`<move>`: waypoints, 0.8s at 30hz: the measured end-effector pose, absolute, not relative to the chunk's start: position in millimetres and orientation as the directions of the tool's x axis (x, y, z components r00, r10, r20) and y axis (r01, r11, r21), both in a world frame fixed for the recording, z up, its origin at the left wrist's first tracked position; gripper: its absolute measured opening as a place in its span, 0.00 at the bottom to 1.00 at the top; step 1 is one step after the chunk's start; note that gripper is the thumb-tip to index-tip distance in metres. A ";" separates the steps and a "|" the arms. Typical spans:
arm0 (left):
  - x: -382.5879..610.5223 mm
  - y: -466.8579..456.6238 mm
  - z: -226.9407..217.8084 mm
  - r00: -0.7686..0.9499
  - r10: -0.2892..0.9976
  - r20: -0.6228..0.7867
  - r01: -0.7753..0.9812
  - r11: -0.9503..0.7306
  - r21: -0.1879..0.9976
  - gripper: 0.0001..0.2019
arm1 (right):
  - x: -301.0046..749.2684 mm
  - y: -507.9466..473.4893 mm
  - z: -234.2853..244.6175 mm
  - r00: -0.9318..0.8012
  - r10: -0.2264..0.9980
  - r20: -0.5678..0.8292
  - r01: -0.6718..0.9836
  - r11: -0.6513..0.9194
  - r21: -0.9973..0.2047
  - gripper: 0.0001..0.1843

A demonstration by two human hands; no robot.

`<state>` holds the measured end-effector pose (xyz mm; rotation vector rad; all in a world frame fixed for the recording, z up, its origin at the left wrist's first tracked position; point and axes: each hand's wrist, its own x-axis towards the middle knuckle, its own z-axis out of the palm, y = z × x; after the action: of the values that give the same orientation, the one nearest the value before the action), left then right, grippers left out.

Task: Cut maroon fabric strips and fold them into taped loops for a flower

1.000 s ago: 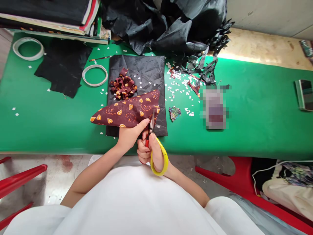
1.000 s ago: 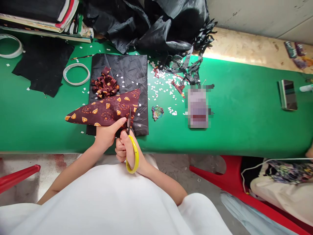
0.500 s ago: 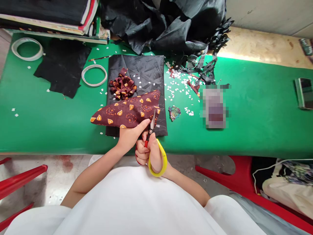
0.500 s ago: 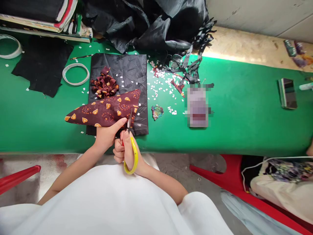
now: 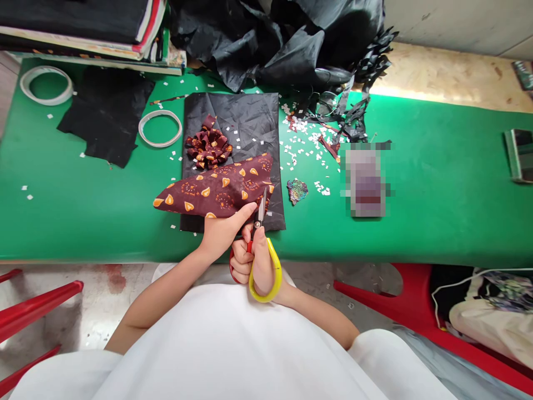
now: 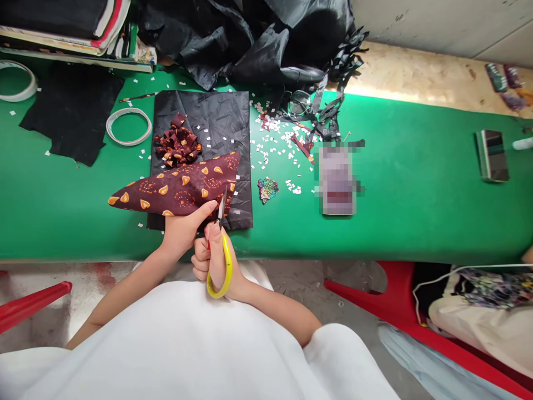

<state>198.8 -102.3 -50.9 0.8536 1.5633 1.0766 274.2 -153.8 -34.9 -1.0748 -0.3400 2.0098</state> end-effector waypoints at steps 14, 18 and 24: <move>198.1 -96.9 -60.2 -0.094 0.895 -0.436 -0.559 0.315 0.767 0.12 | 278.0 -154.6 -37.9 -0.290 0.793 -0.536 -0.543 -0.597 -0.590 0.27; 192.8 -90.0 -56.2 0.061 0.846 -0.529 -0.759 0.384 0.526 0.11 | 281.7 -156.4 -35.5 -0.268 0.811 -0.521 -0.541 -0.574 -0.615 0.27; 188.9 -80.4 -42.4 -0.019 0.879 -0.477 -0.709 0.325 0.626 0.07 | 285.2 -157.9 -31.3 -0.290 0.817 -0.498 -0.517 -0.572 -0.637 0.27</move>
<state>188.9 -80.4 -42.4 0.2231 0.9517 1.2785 285.2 -157.9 -31.3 -1.0409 -0.4510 1.9562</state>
